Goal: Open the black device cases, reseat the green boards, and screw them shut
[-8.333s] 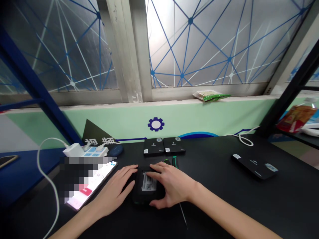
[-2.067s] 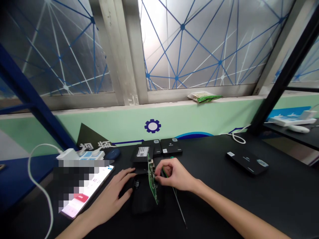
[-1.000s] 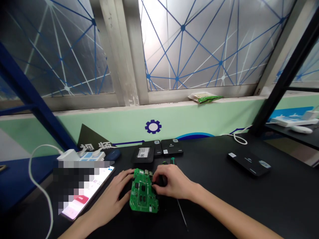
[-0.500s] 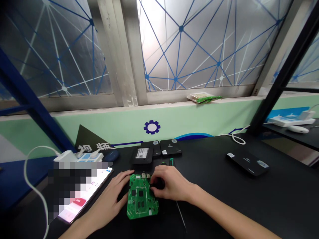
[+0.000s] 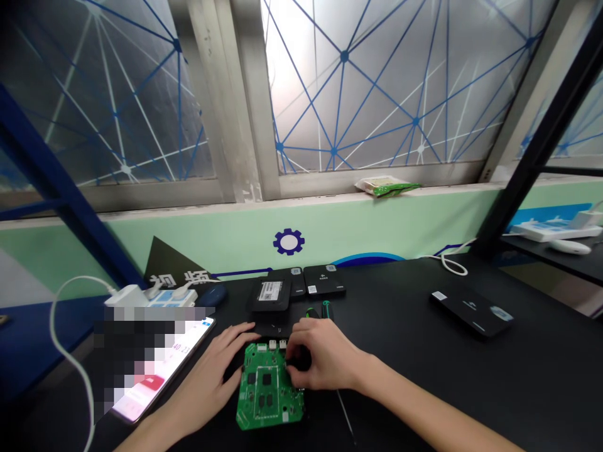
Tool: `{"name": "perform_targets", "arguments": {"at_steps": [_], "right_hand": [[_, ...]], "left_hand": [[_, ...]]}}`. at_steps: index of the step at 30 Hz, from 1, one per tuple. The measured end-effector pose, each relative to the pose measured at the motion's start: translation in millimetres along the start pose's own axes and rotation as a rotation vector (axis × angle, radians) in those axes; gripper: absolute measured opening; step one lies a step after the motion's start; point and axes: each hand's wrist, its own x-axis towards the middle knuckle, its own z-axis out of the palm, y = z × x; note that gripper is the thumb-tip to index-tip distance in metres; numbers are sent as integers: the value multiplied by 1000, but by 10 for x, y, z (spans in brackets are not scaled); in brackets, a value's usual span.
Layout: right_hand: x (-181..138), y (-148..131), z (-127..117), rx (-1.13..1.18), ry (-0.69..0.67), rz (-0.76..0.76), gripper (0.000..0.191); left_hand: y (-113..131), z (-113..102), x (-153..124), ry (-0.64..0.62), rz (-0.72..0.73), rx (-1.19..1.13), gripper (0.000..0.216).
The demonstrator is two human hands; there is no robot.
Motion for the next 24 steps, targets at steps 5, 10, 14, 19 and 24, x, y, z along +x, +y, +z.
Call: {"name": "perform_targets", "arguments": {"at_steps": [5,10,14,19,24], "right_hand": [[6,-15,-7,15,7,2,10],[-6,2,1,110,8,55,10],[2,-4,-9,51,8,64,8],[22,-35,-45,-41,7,41,8],[17,-7,-62,-19,-21,58,7]], "left_hand": [[15,8,-7,-3,-23,0,38],[-18,33,-31,-34,-40,2,39],[-39,43,-30,-16,-56,1,38],[-35,44,-24,-14,-44,2,38],[-38,50,-24,-30,-72,0,39]]}}
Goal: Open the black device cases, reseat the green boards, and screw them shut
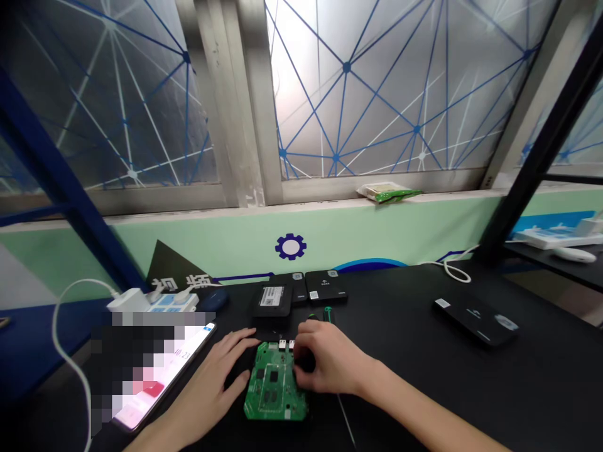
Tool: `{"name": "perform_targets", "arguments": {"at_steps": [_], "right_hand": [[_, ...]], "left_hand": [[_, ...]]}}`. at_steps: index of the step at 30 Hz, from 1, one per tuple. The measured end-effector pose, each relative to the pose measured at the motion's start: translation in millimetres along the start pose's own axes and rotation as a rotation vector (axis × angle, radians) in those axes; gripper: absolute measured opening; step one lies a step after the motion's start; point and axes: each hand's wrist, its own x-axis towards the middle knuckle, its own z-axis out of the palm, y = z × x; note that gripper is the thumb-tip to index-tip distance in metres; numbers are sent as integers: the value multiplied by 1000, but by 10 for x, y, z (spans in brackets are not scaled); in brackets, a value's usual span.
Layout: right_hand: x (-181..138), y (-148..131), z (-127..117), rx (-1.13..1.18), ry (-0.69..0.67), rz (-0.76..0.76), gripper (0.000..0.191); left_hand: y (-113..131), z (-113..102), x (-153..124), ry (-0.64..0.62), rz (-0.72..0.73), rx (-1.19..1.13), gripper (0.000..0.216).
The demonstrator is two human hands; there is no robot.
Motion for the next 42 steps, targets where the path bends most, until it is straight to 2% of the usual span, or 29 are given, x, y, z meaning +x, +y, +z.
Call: {"name": "perform_targets", "arguments": {"at_steps": [20,24,28,32,36,42], "right_hand": [[3,24,4,-190,-44,-40,5],[-3,43,6,-188,-19,-62,6],[3,68,-16,-140,83,-74,13],[74,86,-67,-102,199,-71,27],[252,124,-92,-134,223,-87,51],[683,231,-62,-248,68,8,88]], "left_hand": [[-6,3,-20,19,-1,0,39],[-38,27,-25,20,3,7,39],[-71,51,-32,49,21,10,38],[-77,50,-32,64,34,19,38],[-56,32,-17,61,29,29,38],[-52,8,-19,63,34,43,37]]}}
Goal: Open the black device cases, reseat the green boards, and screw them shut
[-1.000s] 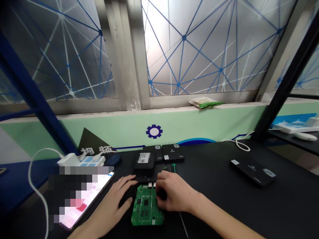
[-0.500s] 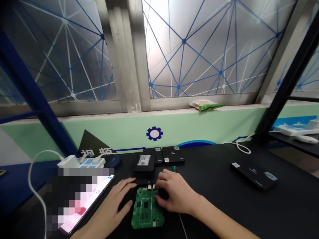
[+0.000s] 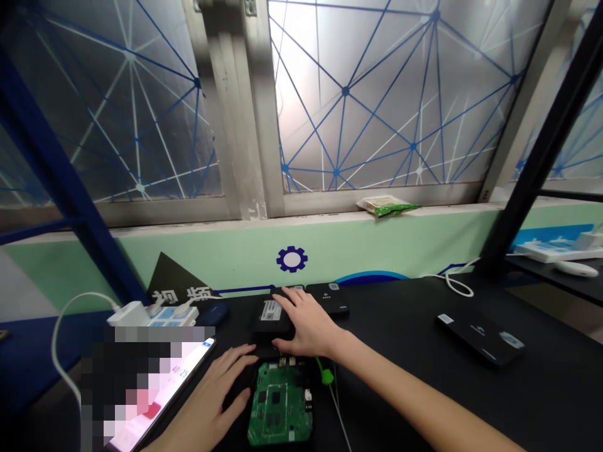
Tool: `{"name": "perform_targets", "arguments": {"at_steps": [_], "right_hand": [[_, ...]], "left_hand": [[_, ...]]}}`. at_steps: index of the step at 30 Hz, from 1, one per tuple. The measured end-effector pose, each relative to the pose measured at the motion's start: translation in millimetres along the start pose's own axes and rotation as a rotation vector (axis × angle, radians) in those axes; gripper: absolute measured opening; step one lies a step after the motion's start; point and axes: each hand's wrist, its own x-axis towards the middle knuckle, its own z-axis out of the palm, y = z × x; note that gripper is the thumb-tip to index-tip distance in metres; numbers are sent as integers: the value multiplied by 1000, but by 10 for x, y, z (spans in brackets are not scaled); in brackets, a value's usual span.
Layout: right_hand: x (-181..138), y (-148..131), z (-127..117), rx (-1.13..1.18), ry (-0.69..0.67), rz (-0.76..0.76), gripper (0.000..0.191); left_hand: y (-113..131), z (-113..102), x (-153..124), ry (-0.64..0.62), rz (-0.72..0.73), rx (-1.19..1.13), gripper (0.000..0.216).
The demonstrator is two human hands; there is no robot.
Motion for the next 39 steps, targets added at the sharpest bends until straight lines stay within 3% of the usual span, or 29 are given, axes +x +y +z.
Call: {"name": "perform_targets", "arguments": {"at_steps": [8,16,31,39], "right_hand": [[335,178,190,-18,-102,-13,92],[450,190,152,-5,-120,-10,96],[405,212,167,141,-54,0,88],[157,108,-18,288,-2,20,76]], "left_hand": [[5,-31,-10,-5,1,3,37],[-31,-5,-5,3,17,-1,37],[-30,-6,-6,34,22,-10,37],[-29,-8,-25,46,32,-14,36]]}}
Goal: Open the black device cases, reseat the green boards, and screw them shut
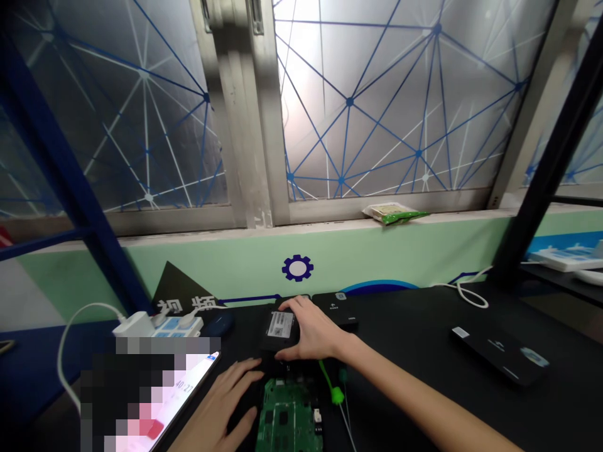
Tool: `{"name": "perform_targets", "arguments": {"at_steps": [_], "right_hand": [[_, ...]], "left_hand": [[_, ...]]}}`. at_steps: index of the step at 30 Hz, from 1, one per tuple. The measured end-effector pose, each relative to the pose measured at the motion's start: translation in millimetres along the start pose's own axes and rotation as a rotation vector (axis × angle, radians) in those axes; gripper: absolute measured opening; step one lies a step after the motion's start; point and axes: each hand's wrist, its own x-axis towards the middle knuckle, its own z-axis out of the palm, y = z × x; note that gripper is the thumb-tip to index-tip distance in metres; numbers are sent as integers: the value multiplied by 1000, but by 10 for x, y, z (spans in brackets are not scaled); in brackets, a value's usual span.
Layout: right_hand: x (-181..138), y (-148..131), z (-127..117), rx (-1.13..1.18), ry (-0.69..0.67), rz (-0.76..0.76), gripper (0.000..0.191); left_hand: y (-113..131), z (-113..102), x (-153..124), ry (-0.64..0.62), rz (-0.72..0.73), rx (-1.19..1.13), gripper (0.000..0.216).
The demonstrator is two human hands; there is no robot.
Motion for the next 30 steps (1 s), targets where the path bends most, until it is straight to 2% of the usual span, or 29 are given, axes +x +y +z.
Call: {"name": "perform_targets", "arguments": {"at_steps": [6,13,18,22,30], "right_hand": [[-421,-166,-123,45,-5,12,74],[-791,-321,-87,164,-43,-3,76],[-859,-408,-32,149,-83,-57,72],[-880,-456,-8,127,-136,-44,59],[-871,-354,125,119,-158,-56,55]], "left_hand": [[-3,-13,12,-20,-12,6,36],[0,-16,19,-1,-16,-29,38],[-13,-9,20,2,-13,-18,37],[-2,-23,17,-9,-12,-7,38],[-52,17,20,-25,10,28,38]]}}
